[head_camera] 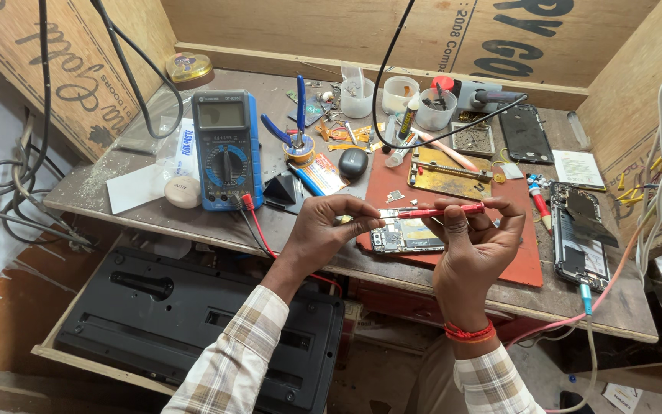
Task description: The person uses a multimeter to test points on a disassembled mobile phone motherboard. They hold the board with one hand and probe various components with the multimeter leads in the other hand.
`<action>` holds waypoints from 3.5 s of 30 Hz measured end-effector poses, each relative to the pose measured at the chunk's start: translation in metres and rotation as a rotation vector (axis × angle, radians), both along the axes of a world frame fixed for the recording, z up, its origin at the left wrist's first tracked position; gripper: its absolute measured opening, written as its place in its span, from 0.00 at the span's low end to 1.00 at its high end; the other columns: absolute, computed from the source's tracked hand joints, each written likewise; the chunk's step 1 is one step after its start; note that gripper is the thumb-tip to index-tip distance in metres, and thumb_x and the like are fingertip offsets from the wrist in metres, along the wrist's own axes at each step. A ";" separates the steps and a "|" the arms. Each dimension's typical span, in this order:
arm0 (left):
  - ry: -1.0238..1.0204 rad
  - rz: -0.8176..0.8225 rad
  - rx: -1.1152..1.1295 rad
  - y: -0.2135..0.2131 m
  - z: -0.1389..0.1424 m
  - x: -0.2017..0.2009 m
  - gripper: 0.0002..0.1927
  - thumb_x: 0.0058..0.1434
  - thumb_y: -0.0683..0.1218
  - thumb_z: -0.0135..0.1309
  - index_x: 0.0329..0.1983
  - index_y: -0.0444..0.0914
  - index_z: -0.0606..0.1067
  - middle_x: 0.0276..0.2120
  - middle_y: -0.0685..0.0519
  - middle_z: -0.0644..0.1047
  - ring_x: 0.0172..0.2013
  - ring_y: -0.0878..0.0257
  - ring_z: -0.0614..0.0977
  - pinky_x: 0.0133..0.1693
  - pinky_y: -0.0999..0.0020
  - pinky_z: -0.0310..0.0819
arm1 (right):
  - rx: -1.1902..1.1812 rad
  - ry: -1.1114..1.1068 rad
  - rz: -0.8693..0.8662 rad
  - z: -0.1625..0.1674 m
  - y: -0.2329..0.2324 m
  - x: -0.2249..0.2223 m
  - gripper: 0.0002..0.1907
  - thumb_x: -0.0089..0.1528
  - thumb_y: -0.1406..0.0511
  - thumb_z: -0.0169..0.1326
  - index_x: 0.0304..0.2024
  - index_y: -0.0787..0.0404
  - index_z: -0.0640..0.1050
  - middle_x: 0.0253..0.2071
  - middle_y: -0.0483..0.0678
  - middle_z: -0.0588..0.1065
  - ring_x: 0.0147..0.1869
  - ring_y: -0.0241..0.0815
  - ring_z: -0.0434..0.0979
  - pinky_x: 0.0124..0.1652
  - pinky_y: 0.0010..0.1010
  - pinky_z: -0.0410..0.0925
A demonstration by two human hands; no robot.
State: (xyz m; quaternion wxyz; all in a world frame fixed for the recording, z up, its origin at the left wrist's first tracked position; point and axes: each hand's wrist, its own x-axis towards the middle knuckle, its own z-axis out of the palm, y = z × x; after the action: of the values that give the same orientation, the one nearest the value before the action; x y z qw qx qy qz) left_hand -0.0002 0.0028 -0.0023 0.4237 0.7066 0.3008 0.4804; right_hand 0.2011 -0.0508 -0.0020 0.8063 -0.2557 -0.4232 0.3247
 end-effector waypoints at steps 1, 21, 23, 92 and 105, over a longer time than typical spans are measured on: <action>-0.012 -0.008 -0.006 -0.001 0.000 0.000 0.08 0.58 0.42 0.66 0.40 0.36 0.84 0.37 0.54 0.85 0.40 0.70 0.85 0.44 0.73 0.84 | -0.002 0.006 0.001 0.000 -0.001 0.000 0.18 0.70 0.72 0.56 0.55 0.61 0.61 0.46 0.59 0.80 0.49 0.48 0.84 0.49 0.40 0.81; 0.005 0.008 0.054 -0.005 0.006 0.002 0.05 0.59 0.42 0.66 0.38 0.38 0.83 0.36 0.55 0.83 0.34 0.72 0.84 0.33 0.76 0.84 | 0.101 -0.403 -0.144 0.013 -0.008 0.009 0.20 0.74 0.76 0.57 0.58 0.59 0.60 0.43 0.59 0.80 0.49 0.47 0.84 0.51 0.35 0.81; 0.032 0.040 0.128 -0.007 0.007 0.001 0.06 0.59 0.42 0.67 0.38 0.37 0.83 0.35 0.55 0.82 0.35 0.70 0.83 0.35 0.75 0.80 | 0.097 -0.402 -0.105 0.015 -0.010 0.010 0.19 0.75 0.76 0.56 0.55 0.60 0.59 0.43 0.59 0.79 0.50 0.47 0.85 0.52 0.34 0.81; 0.370 0.160 0.613 -0.029 0.006 -0.004 0.04 0.52 0.42 0.65 0.32 0.41 0.85 0.32 0.57 0.81 0.39 0.62 0.80 0.50 0.63 0.70 | 0.103 -0.886 -0.034 0.039 -0.017 0.012 0.19 0.71 0.78 0.58 0.53 0.65 0.61 0.42 0.55 0.80 0.50 0.42 0.86 0.49 0.30 0.81; 0.363 0.166 0.636 -0.031 0.006 -0.004 0.03 0.52 0.42 0.65 0.31 0.41 0.84 0.31 0.56 0.81 0.38 0.62 0.80 0.50 0.63 0.71 | 0.109 -0.875 -0.010 0.039 -0.019 0.011 0.19 0.71 0.78 0.57 0.53 0.65 0.60 0.42 0.56 0.80 0.49 0.43 0.86 0.49 0.30 0.81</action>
State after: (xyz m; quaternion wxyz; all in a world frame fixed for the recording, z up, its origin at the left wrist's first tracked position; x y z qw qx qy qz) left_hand -0.0038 -0.0280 0.0034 0.0824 0.8497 0.2632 0.4494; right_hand 0.2116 -0.0697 0.0373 0.5650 -0.3281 -0.7401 0.1591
